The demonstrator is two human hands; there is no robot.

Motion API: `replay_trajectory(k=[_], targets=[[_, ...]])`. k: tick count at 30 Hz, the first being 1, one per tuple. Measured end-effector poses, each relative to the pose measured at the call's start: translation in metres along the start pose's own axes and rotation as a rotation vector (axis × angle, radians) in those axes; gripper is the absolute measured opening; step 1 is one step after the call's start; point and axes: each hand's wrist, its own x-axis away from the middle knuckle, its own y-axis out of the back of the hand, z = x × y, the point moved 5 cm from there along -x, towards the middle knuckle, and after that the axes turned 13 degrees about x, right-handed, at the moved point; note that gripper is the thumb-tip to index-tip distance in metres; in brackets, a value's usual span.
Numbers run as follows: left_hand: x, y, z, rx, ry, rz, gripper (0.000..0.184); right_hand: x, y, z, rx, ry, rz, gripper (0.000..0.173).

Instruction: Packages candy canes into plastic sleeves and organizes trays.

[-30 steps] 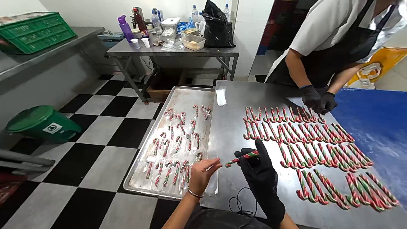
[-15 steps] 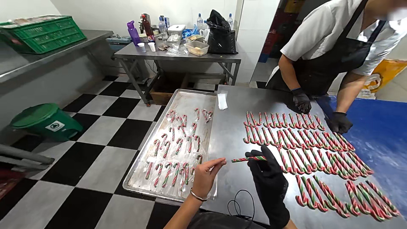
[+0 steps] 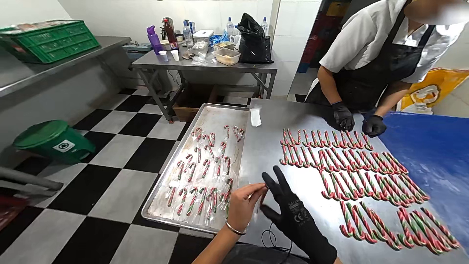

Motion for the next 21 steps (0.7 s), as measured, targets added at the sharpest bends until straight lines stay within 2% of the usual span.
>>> replay_trajectory(k=[1,2,3,4,6,8,11,13,15,17,19,21], targets=[[0.003,-0.003,0.003,0.048,0.044,0.022,0.013,0.000,-0.001,0.000,-0.116,-0.072,0.146,0.077],[0.006,-0.008,0.005,0.076,0.081,0.062,0.012,0.000,-0.006,-0.006,-0.278,-0.110,0.178,0.076],[0.010,-0.012,0.008,0.086,0.114,0.109,0.013,0.000,-0.015,-0.019,-0.415,-0.114,0.168,0.066],[0.013,-0.014,0.011,0.086,0.152,0.142,0.016,0.001,-0.028,-0.037,-0.467,-0.099,0.131,0.053],[0.015,-0.003,0.032,0.003,0.243,0.115,0.028,0.000,-0.041,-0.066,-0.408,-0.114,-0.015,0.029],[0.017,0.027,0.078,-0.231,0.442,-0.002,0.046,-0.007,-0.047,-0.088,-0.266,-0.189,-0.186,0.023],[0.031,0.061,0.148,-0.430,0.837,-0.032,0.073,-0.018,-0.075,-0.114,-0.168,-0.248,-0.338,0.025],[0.037,0.064,0.168,-0.412,0.954,-0.038,0.063,-0.023,-0.105,-0.129,-0.150,-0.223,-0.340,0.027],[0.040,0.060,0.173,-0.384,0.957,-0.012,0.041,-0.018,-0.131,-0.139,-0.123,-0.172,-0.276,0.031],[0.042,0.057,0.173,-0.373,0.918,-0.013,0.030,-0.004,-0.144,-0.148,0.035,-0.041,-0.219,0.044],[0.046,0.056,0.173,-0.362,0.869,-0.063,0.031,0.011,-0.134,-0.156,0.283,0.062,-0.157,0.068],[0.048,0.057,0.173,-0.381,0.884,-0.092,0.049,0.010,-0.107,-0.179,0.439,0.040,-0.164,0.078]])
